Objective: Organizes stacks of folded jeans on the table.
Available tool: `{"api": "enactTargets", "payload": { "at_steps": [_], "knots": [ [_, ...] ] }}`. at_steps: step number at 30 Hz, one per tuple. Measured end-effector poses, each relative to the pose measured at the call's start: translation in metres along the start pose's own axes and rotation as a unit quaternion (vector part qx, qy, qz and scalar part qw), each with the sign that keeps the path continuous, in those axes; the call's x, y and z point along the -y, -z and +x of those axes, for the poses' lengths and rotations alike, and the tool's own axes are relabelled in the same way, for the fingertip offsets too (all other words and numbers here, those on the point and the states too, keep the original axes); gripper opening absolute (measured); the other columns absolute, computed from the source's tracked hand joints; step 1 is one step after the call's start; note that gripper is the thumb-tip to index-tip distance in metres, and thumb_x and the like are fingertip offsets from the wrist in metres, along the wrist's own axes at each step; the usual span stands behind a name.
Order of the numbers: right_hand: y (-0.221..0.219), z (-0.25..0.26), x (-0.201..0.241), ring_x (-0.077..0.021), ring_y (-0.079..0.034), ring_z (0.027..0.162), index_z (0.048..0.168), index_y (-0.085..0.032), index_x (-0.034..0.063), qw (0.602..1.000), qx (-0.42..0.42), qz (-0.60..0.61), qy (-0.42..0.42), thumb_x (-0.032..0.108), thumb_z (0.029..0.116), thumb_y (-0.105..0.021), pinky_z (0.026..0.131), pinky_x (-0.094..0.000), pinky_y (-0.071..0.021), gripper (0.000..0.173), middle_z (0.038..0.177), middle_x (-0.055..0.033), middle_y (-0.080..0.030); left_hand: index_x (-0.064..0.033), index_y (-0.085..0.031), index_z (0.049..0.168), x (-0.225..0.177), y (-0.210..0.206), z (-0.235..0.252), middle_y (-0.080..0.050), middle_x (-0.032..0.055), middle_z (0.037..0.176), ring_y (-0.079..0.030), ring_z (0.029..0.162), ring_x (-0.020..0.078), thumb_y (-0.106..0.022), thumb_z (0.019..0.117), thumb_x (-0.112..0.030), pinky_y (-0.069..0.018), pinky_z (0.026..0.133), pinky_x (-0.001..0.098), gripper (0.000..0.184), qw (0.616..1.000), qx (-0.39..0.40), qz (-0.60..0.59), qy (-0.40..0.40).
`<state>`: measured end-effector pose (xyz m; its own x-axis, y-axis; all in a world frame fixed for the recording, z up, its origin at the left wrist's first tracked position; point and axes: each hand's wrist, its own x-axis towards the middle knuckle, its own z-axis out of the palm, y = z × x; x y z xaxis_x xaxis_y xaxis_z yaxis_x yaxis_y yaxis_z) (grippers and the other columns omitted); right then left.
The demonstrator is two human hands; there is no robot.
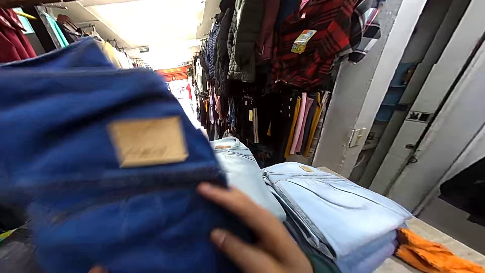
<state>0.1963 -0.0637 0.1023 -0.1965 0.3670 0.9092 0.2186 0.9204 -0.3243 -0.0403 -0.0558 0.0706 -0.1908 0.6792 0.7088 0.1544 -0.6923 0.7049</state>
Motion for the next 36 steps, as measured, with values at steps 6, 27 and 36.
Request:
{"api": "enactTargets", "payload": {
  "at_steps": [6,27,36],
  "knots": [
    [0.076,-0.011,-0.049,-0.0095,-0.055,0.132,0.156,-0.043,0.0249,0.966,-0.097,-0.098,-0.219,0.014,0.0953,-0.061,0.105,-0.039,-0.0536,0.064,0.154,0.0065,-0.049,-0.0005,-0.042,0.148,0.034,-0.074,0.071,-0.066,0.017,0.125,-0.067,0.111,0.0205,-0.058,0.0984,-0.035,-0.0555,0.096,0.0446,0.062,0.977,0.166,0.107,0.076],
    [0.114,-0.034,-0.064,-0.0221,-0.074,0.1,0.154,-0.04,0.0363,0.895,0.016,-0.103,-0.434,0.038,0.0906,-0.075,0.084,-0.0436,-0.0636,0.072,0.126,-0.0036,-0.07,-0.0083,-0.043,0.147,0.062,-0.07,0.073,-0.072,0.0014,0.103,-0.07,0.089,0.0077,-0.055,0.0964,-0.044,-0.0586,0.08,0.029,0.063,0.922,0.319,0.087,0.199],
    [0.125,-0.039,-0.067,-0.0195,-0.075,0.092,0.152,-0.045,0.0308,0.899,0.036,-0.171,-0.401,0.038,0.0914,-0.074,0.081,-0.0409,-0.0635,0.067,0.116,-0.0025,-0.074,-0.0083,-0.049,0.144,0.06,-0.064,0.073,-0.073,0.0004,0.098,-0.07,0.084,0.0086,-0.055,0.0971,-0.049,-0.0581,0.076,0.0309,0.062,0.925,0.33,0.136,0.127]
  ]
}}
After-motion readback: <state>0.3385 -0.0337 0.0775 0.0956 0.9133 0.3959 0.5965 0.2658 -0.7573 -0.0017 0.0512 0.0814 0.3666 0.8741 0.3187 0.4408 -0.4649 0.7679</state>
